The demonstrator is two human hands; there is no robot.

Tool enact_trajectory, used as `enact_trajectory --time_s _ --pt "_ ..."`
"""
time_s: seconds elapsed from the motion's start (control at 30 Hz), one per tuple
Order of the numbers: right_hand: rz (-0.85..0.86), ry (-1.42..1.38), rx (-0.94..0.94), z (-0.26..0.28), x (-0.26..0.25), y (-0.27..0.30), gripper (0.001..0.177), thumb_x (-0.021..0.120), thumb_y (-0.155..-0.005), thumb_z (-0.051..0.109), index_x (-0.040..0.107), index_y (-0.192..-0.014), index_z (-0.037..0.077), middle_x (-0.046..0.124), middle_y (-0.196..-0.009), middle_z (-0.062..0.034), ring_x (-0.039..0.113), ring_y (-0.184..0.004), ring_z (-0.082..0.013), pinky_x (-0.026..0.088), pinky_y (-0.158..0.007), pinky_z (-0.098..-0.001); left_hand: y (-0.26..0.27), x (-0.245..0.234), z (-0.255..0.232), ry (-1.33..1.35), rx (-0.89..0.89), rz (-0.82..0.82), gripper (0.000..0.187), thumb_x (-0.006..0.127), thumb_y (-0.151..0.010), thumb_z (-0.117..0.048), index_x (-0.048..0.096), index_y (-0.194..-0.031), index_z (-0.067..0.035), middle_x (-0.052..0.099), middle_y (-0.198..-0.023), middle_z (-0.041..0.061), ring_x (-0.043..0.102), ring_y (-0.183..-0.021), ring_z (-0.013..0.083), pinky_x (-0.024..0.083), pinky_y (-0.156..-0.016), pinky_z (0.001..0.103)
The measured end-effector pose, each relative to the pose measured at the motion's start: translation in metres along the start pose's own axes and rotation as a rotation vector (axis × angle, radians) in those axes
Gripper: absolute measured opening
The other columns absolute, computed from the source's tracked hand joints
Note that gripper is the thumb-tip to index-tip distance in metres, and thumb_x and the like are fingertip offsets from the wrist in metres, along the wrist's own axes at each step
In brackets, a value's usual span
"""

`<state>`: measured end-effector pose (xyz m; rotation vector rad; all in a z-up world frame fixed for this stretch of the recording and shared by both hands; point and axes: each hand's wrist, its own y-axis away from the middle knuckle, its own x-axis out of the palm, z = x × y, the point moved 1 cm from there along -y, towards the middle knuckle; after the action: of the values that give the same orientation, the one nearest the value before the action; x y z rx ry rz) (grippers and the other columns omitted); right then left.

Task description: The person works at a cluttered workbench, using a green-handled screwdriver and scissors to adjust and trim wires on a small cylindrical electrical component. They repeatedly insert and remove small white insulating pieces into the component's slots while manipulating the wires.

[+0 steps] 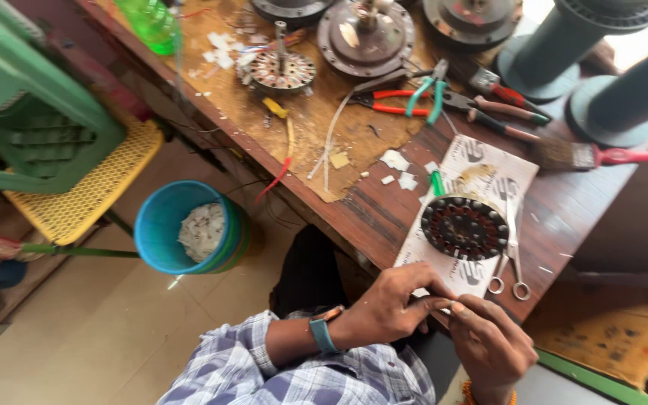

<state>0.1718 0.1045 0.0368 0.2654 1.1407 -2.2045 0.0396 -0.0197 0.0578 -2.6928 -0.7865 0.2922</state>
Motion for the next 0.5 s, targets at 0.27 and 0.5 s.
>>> enact_trajectory --time_s 0.27,0.5 --pt "-0.049 -0.08 0.3 -0.001 0.005 0.004 0.013 0.079 -0.085 -0.005 0.073 -0.096 -0.001 0.075 -0.094 -0.0127 0.07 -0.079 -0.014 0.051 -0.065 -0.0208 0.0 0.003 0.009 -0.07 -0.031 -0.057 0.008 0.069 -0.096 -0.001 0.063 -0.101 0.0 0.062 -0.093 0.011 0.068 -0.081 0.0259 0.055 -0.069 0.036" --pt "-0.076 -0.228 0.556 -0.006 0.028 0.014 0.01 0.071 -0.094 -0.002 0.072 -0.104 -0.004 0.075 -0.095 -0.0089 0.072 -0.086 -0.0117 0.06 -0.078 -0.0236 0.005 0.006 0.022 -0.319 0.119 -0.112 0.011 0.067 -0.097 0.0 0.058 -0.102 0.0 0.056 -0.092 0.013 0.062 -0.084 0.0316 0.051 -0.073 0.041"
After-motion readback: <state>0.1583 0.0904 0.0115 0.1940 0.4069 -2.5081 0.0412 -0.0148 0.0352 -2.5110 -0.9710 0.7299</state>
